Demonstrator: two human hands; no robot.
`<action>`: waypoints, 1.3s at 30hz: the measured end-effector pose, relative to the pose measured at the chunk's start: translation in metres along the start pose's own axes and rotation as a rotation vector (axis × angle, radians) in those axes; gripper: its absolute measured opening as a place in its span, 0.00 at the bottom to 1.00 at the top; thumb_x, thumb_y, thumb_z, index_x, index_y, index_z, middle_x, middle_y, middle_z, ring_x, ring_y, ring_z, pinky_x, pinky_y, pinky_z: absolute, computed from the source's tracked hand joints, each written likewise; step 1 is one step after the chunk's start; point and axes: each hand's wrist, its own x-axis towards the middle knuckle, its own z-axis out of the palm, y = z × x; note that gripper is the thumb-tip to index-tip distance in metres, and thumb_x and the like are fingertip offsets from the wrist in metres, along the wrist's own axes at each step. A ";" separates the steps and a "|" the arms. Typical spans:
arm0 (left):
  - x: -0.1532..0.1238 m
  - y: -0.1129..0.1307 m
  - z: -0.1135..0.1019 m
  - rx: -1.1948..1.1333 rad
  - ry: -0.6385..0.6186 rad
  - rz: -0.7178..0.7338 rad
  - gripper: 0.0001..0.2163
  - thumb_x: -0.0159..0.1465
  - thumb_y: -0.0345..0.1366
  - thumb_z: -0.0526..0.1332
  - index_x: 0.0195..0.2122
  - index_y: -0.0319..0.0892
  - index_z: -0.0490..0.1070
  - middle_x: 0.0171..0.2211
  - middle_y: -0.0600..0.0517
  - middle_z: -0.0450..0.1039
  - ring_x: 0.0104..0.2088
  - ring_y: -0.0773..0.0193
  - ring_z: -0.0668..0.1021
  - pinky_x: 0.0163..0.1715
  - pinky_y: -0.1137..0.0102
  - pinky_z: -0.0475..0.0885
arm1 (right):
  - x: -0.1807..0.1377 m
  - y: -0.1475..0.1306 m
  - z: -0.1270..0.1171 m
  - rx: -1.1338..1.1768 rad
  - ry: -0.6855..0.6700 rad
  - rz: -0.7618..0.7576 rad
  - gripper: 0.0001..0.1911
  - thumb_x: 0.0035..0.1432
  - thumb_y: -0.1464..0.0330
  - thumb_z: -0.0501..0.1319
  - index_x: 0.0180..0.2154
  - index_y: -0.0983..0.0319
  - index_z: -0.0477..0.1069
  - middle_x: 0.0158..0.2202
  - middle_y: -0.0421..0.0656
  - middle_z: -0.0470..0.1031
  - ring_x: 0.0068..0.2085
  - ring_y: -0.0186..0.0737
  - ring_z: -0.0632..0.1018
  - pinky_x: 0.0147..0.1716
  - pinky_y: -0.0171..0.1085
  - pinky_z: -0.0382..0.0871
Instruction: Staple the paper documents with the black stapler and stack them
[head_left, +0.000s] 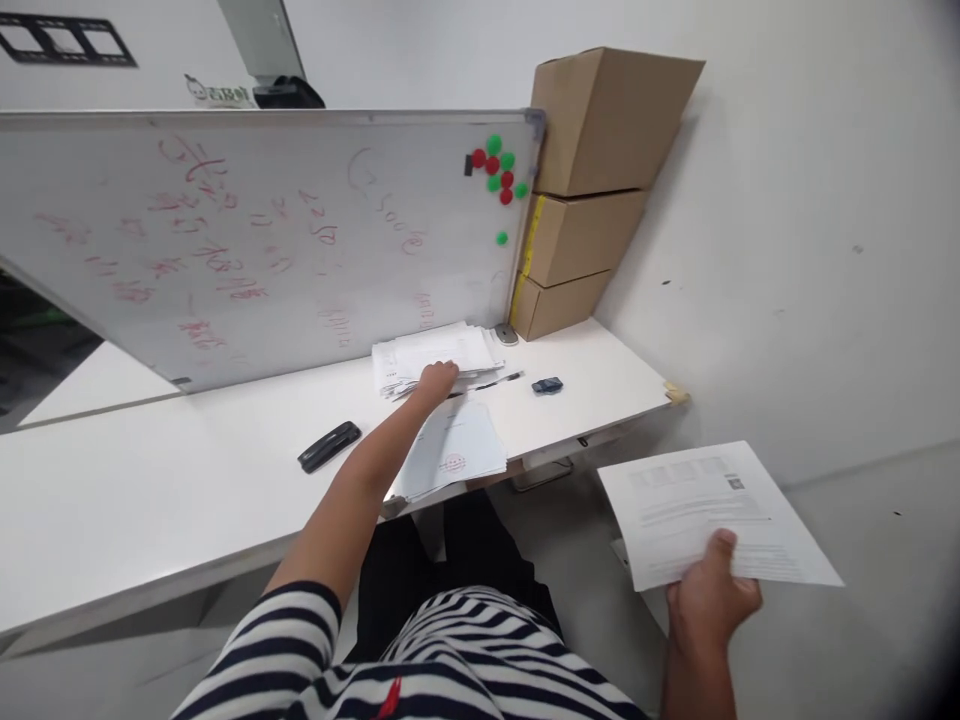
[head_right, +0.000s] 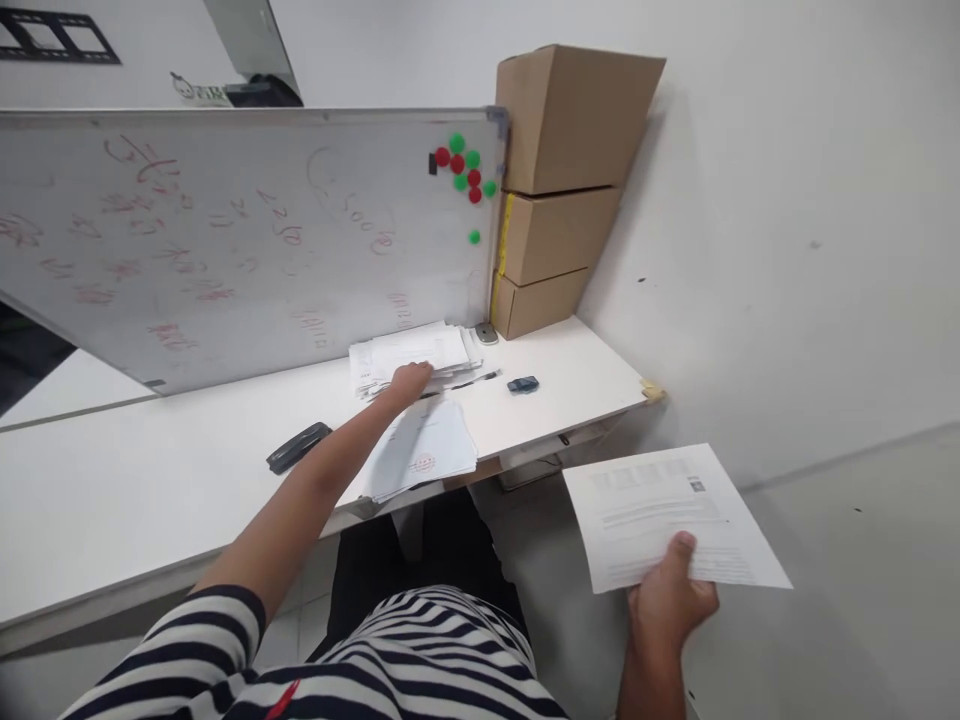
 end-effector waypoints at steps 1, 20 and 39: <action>0.000 -0.001 0.002 0.007 -0.002 -0.003 0.13 0.63 0.28 0.55 0.49 0.36 0.69 0.47 0.38 0.72 0.48 0.52 0.75 0.43 0.63 0.68 | 0.005 -0.001 -0.006 -0.007 0.006 -0.027 0.34 0.52 0.55 0.66 0.55 0.68 0.68 0.55 0.53 0.72 0.54 0.49 0.75 0.56 0.49 0.67; -0.034 0.032 -0.059 -0.071 0.413 -0.047 0.24 0.71 0.46 0.43 0.30 0.39 0.72 0.30 0.44 0.74 0.31 0.61 0.73 0.28 0.68 0.55 | -0.038 0.024 0.017 -0.188 -0.233 0.293 0.30 0.48 0.48 0.64 0.42 0.68 0.74 0.43 0.52 0.79 0.48 0.51 0.78 0.50 0.47 0.72; -0.209 0.156 -0.043 -0.357 0.517 0.563 0.15 0.65 0.41 0.54 0.48 0.43 0.73 0.54 0.43 0.70 0.58 0.49 0.67 0.50 0.57 0.66 | -0.132 -0.020 0.063 0.146 -0.923 0.237 0.30 0.52 0.50 0.63 0.51 0.59 0.69 0.48 0.48 0.77 0.56 0.49 0.73 0.57 0.50 0.64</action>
